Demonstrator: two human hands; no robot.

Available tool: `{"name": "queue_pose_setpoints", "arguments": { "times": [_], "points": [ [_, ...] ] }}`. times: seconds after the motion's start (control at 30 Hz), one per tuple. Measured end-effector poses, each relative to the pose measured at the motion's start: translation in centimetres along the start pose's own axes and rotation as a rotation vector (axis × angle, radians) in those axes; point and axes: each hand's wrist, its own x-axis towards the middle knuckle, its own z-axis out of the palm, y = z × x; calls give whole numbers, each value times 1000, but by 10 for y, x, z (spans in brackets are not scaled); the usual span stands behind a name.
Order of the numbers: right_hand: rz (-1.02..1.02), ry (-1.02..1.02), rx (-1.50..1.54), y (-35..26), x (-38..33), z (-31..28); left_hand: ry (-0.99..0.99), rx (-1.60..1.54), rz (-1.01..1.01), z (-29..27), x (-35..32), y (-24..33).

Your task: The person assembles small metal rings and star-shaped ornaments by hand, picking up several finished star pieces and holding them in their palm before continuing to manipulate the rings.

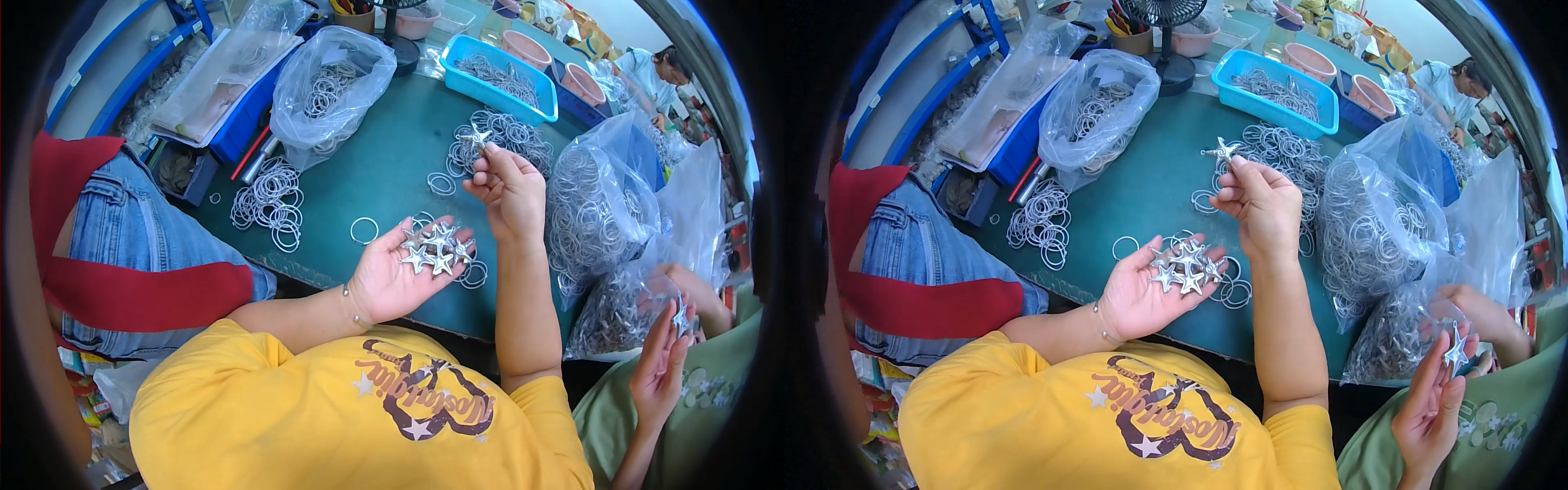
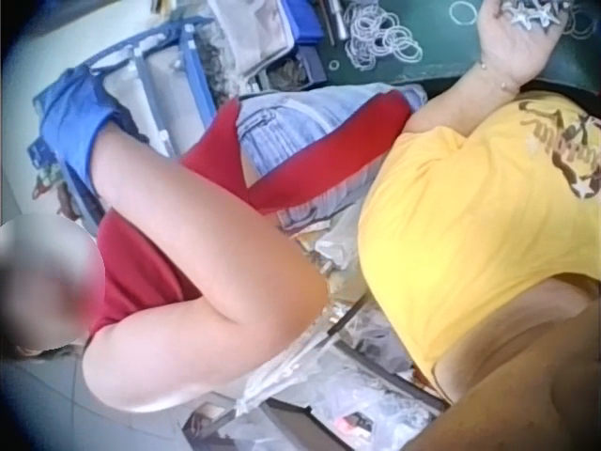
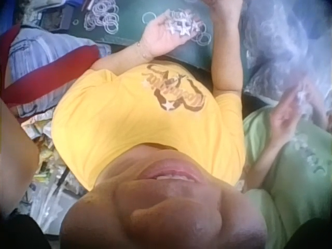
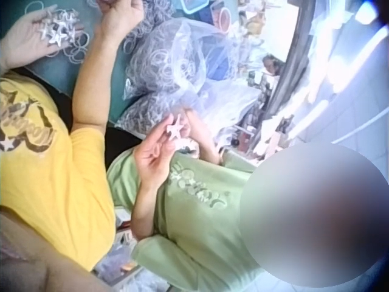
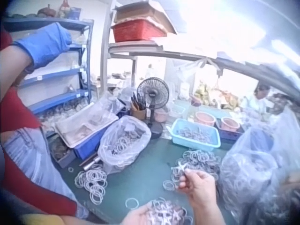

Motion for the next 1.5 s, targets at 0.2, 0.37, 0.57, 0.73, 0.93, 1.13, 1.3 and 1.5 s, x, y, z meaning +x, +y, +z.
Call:
{"name": "queue_pose_setpoints", "arguments": {
  "times": [0.2, 0.37, 0.57, 0.73, 0.93, 1.13, 1.3, 1.5],
  "points": [
    [-32, -49, 44, 0, -9, -8, -16, 3, 19, 5, 2, 3],
    [-24, -236, 350, 0, -23, -44, -37, -5, 16, 14, 5, 2],
    [202, -203, 582, -8, -59, -60, -66, -14, -54, 7, 12, -5],
    [-250, -70, -517, 7, -88, -34, 0, 21, -63, 6, 15, -8],
    [-549, -127, -1095, 13, -89, -27, -55, -57, -96, -8, 17, -6],
    [-799, -94, -986, 14, -86, -38, -12, -81, -82, -1, 16, -7],
    [-671, 2, -899, 18, -93, -45, 30, -30, -59, 2, 18, -8],
    [-416, 122, -646, 21, -98, -51, -18, -33, -76, -2, 19, -7]
  ]
}}
